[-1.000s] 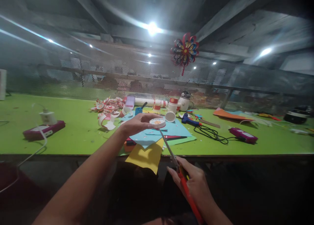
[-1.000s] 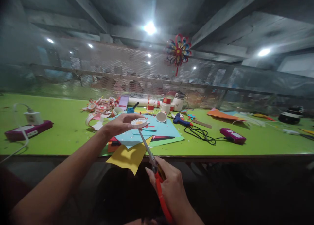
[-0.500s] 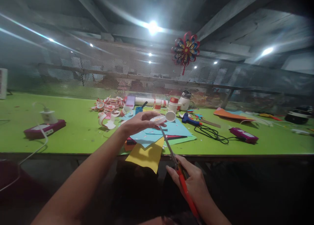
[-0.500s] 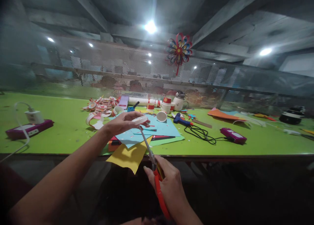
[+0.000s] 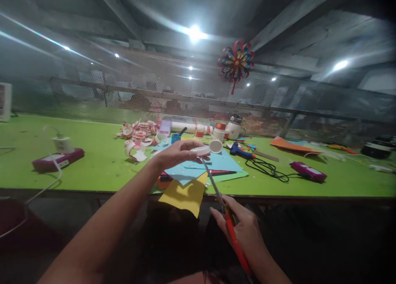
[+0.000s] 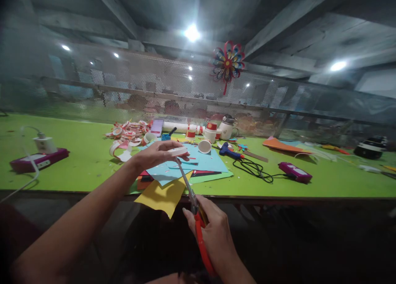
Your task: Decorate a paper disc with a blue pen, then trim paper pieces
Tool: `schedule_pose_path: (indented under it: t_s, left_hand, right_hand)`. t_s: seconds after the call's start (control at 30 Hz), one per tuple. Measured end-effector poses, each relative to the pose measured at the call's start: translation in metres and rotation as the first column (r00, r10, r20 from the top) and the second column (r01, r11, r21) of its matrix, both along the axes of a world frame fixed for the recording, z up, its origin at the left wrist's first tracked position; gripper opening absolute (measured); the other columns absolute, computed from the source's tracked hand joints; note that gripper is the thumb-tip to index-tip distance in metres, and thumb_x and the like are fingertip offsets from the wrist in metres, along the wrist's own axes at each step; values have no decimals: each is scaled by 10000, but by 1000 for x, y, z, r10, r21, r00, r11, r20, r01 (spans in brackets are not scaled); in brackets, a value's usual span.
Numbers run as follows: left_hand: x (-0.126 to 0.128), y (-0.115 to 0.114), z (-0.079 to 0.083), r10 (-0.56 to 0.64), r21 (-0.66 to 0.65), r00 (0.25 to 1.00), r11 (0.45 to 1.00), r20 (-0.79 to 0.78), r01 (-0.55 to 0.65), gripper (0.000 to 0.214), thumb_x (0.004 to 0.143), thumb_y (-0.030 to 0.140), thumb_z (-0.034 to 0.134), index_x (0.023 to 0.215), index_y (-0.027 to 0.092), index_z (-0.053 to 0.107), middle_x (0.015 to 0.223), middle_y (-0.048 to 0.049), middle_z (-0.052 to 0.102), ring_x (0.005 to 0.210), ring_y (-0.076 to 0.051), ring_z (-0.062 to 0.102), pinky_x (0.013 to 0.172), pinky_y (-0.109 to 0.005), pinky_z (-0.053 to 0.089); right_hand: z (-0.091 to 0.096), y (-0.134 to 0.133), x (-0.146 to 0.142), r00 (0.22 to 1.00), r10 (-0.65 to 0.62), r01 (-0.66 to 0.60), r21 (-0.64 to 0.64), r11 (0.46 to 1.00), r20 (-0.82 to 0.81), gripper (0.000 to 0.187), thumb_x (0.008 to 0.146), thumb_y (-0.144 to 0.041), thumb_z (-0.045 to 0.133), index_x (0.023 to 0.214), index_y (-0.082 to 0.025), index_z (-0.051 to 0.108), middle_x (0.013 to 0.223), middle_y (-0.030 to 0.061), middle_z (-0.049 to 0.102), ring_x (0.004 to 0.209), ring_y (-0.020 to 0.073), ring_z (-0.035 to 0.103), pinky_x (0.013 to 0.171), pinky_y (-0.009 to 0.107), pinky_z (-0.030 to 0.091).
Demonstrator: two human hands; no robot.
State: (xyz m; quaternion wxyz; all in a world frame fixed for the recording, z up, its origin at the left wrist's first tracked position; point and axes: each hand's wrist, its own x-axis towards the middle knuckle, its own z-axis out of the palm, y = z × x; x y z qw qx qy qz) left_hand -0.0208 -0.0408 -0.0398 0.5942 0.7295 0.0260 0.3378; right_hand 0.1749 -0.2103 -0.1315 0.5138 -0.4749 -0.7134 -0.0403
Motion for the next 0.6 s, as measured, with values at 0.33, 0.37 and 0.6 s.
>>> schedule_pose_path:
  t_s: [0.33,0.37,0.6]
  left_hand:
    - [2,-3,3,51,9,999,999,-11,-50,360,781,257,736,1107,116,678,1069,-183,721,1024,-281,686,868,-385,520]
    - [2,-4,3,54,10,998,998,-14,-54,354,784,256,732,1104,115,678,1068,-184,721,1022,-280,686,870,-388,520]
    - [1,-5,4,74,35,997,997,-35,-73,339,806,259,713,1106,107,674,1068,-187,721,1009,-269,689,867,-377,522]
  right_hand:
    - [-1,0,-3,1000,13,-13,-5,1000,-29,219,836,-258,668,1035,-169,682,859,50,743,719,163,707,701,213,574]
    - [-1,0,-3,999,11,-11,-4,1000,-31,215,835,-260,669,1030,-171,683,860,51,745,720,166,709,699,215,575]
    - [0,3,-1,1000,29,-29,33,999,2,211,821,-253,691,1018,-178,685,774,14,714,618,131,673,641,170,560]
